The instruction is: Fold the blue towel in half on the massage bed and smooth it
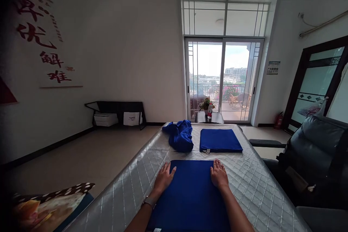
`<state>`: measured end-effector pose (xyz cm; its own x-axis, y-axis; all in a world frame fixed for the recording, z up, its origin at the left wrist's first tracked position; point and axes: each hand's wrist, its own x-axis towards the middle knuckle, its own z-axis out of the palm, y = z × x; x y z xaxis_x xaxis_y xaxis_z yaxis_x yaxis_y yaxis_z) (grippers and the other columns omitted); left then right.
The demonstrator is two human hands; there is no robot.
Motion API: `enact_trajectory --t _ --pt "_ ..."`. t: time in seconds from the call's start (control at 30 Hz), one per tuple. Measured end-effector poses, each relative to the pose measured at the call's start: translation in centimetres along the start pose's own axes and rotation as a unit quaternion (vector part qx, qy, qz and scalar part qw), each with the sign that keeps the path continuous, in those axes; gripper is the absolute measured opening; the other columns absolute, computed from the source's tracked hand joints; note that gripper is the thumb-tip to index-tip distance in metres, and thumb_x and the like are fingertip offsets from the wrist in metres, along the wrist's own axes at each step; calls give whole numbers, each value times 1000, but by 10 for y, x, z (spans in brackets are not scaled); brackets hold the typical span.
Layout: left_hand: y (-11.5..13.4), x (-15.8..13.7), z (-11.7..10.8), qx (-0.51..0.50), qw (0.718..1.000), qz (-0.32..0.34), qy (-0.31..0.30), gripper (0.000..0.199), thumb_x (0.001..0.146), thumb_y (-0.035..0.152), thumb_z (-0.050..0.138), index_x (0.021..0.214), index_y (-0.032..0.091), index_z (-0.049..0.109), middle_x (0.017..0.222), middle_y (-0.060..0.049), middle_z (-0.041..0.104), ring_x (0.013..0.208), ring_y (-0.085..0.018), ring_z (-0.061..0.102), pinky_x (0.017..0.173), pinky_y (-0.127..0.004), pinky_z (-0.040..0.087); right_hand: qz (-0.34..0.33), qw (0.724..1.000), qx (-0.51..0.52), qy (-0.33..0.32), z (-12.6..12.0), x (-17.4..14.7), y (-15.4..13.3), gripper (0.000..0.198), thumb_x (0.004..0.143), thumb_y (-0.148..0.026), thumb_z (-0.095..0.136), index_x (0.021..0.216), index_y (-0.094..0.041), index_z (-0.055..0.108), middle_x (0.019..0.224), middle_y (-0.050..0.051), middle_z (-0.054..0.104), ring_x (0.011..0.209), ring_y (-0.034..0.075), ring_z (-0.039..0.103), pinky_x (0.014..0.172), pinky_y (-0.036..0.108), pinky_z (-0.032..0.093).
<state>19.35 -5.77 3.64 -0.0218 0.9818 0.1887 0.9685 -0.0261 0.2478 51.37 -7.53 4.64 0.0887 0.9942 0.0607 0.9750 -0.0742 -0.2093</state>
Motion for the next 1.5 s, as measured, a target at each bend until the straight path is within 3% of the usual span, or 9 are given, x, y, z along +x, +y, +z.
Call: enact_trajectory --t 0.2,0.43,0.63,0.77,0.9,1.03,1.17,1.37,1.5 --pt "-2 -5 6 55 998 8 -19 76 100 57 21 154 5 32 162 -19 27 152 -28 21 123 -44 15 4 1000 4 -1 1 1 1 66 100 -40 17 159 -10 20 166 7 15 154 18 12 123 36 7" --pt "11 -2 -7 65 998 18 -12 79 100 57 19 152 0 35 160 -23 31 150 -32 26 122 -48 19 5 1000 11 4 4 3 2 67 99 -40 19 158 -9 22 166 8 19 153 18 13 123 35 7" --pt "95 0 -1 -2 985 172 -4 67 103 52 22 150 9 42 158 -17 41 148 -30 32 120 -46 29 3 1000 15 -3 2 2 1 67 99 -40 18 158 -8 21 166 9 20 154 19 12 123 36 7" --pt "158 -1 20 -47 951 304 -40 48 102 48 45 141 21 53 150 -14 51 136 -30 48 112 -49 40 -12 1000 3 1 4 2 5 66 99 -37 19 158 -8 22 166 9 20 154 19 12 123 36 9" --pt "182 0 37 -51 944 322 -43 39 96 40 63 129 22 58 136 -9 57 114 -26 61 97 -51 52 -29 999 -13 8 9 4 9 64 98 -31 19 158 -8 23 166 7 21 153 19 13 123 35 11" --pt "160 5 42 -49 953 298 -37 51 101 50 46 145 23 48 153 -14 46 139 -33 44 114 -57 35 -18 1000 -8 8 11 7 9 65 99 -37 20 158 -9 23 165 8 22 153 19 14 123 37 10" --pt "100 12 30 -13 986 167 -21 67 103 56 17 153 17 39 159 -13 40 149 -29 29 121 -50 24 -11 1000 -1 10 11 8 7 67 99 -39 20 158 -9 21 165 9 22 153 19 14 123 37 8" --pt "2 23 3 33 998 43 -22 74 102 57 16 153 8 36 160 -17 36 150 -27 29 121 -44 23 -7 1000 2 5 5 4 5 67 99 -40 19 158 -9 23 165 8 21 153 18 13 123 36 8" --pt "-8 26 -6 36 999 19 -15 72 102 55 18 152 7 37 159 -18 35 150 -28 29 121 -44 23 -6 1000 -2 9 3 3 3 67 99 -40 19 158 -9 23 166 7 20 153 18 13 123 36 8"
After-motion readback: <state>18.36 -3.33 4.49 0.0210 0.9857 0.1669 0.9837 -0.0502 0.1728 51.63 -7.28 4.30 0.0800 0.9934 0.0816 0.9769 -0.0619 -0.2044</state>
